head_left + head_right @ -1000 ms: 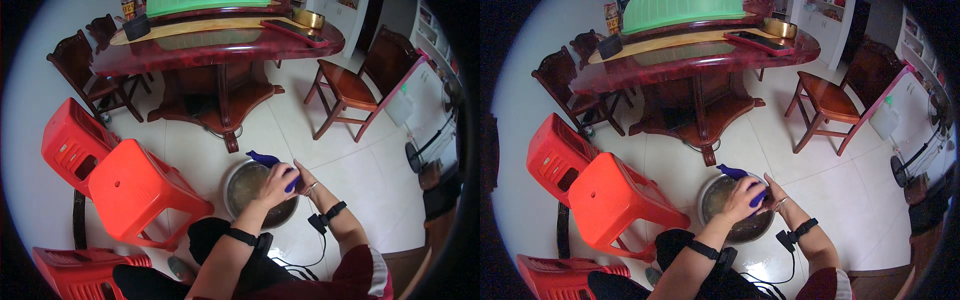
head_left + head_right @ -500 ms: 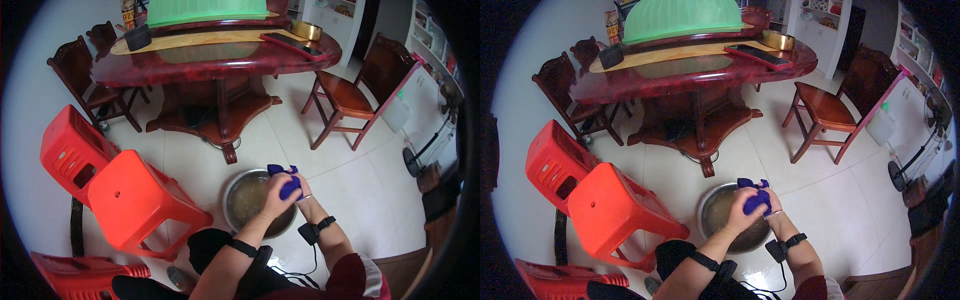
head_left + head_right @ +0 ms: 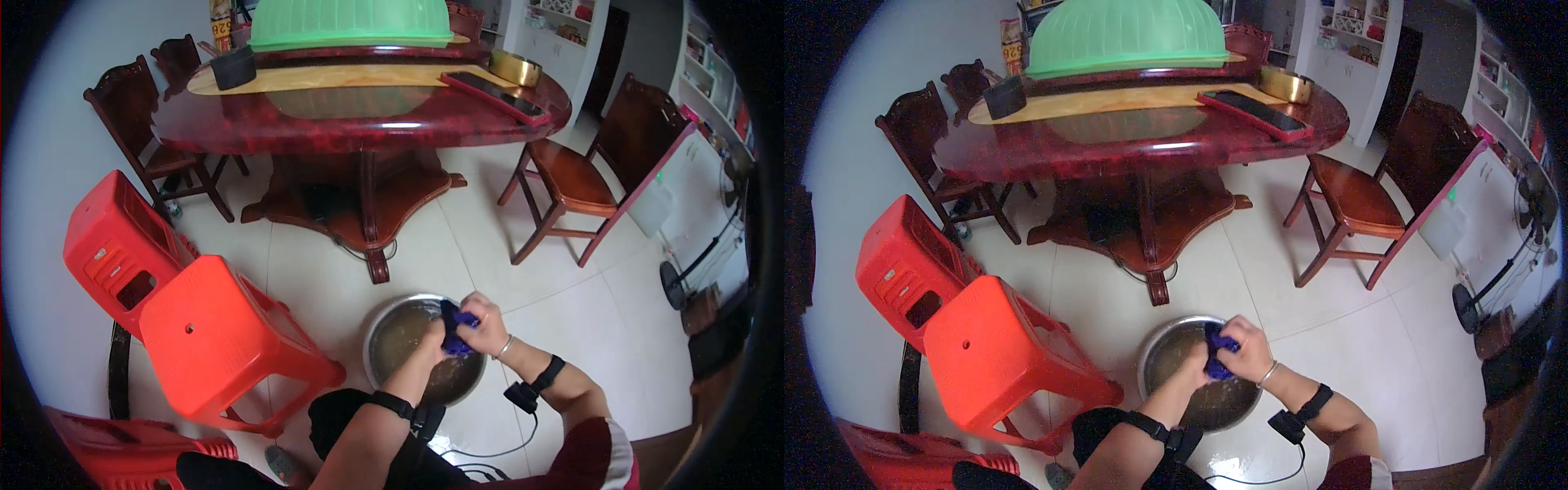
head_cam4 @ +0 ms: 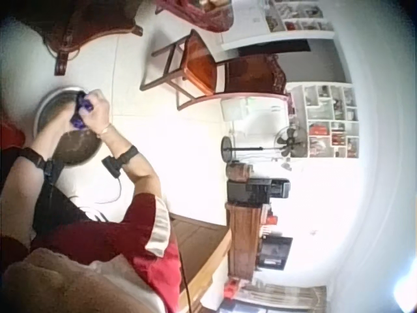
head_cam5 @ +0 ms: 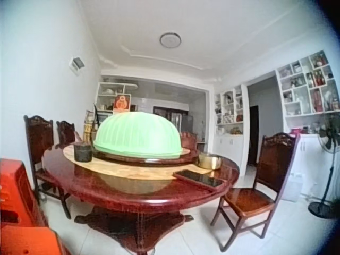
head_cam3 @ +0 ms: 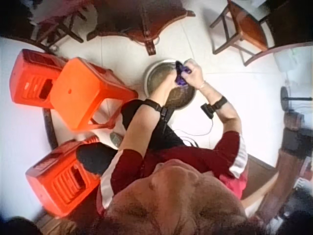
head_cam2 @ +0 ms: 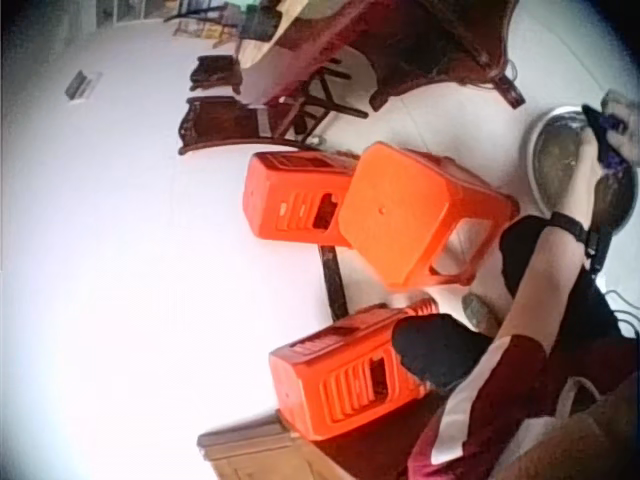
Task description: Cleaning red plastic stools with a cloth and basin of water.
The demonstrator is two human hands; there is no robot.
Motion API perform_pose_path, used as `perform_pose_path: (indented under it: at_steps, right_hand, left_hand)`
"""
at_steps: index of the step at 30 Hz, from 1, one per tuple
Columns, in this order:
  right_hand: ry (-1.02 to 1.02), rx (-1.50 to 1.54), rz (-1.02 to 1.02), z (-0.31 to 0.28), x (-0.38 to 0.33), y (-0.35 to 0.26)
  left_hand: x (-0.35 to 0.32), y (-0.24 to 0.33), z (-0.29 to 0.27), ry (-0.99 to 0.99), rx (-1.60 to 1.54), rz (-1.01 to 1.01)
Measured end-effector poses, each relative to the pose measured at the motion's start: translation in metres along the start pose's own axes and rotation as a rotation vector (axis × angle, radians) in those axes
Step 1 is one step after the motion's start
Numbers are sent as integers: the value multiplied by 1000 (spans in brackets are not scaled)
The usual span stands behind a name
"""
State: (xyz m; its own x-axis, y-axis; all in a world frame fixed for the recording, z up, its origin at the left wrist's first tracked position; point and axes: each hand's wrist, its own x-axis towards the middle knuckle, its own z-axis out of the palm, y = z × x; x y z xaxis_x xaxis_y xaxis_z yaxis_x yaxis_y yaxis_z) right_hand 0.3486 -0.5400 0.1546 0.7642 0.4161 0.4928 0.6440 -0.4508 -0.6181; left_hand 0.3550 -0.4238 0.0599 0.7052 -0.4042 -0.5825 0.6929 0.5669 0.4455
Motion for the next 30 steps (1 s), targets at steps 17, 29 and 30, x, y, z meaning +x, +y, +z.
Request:
perform_pose_path:
  at_steps: [17, 29, 30]
  right_hand:
    - [216, 722, 1288, 30, -73, 104]
    - [116, 1331, 939, 44, -121, 96]
    - [108, 1264, 882, 43, -132, 98]
  left_hand:
    - [-1, -21, 11, 274, 775, 631]
    - [-81, -30, 47, -479, 1366, 969]
    - [-85, -29, 48, -476, 1365, 971]
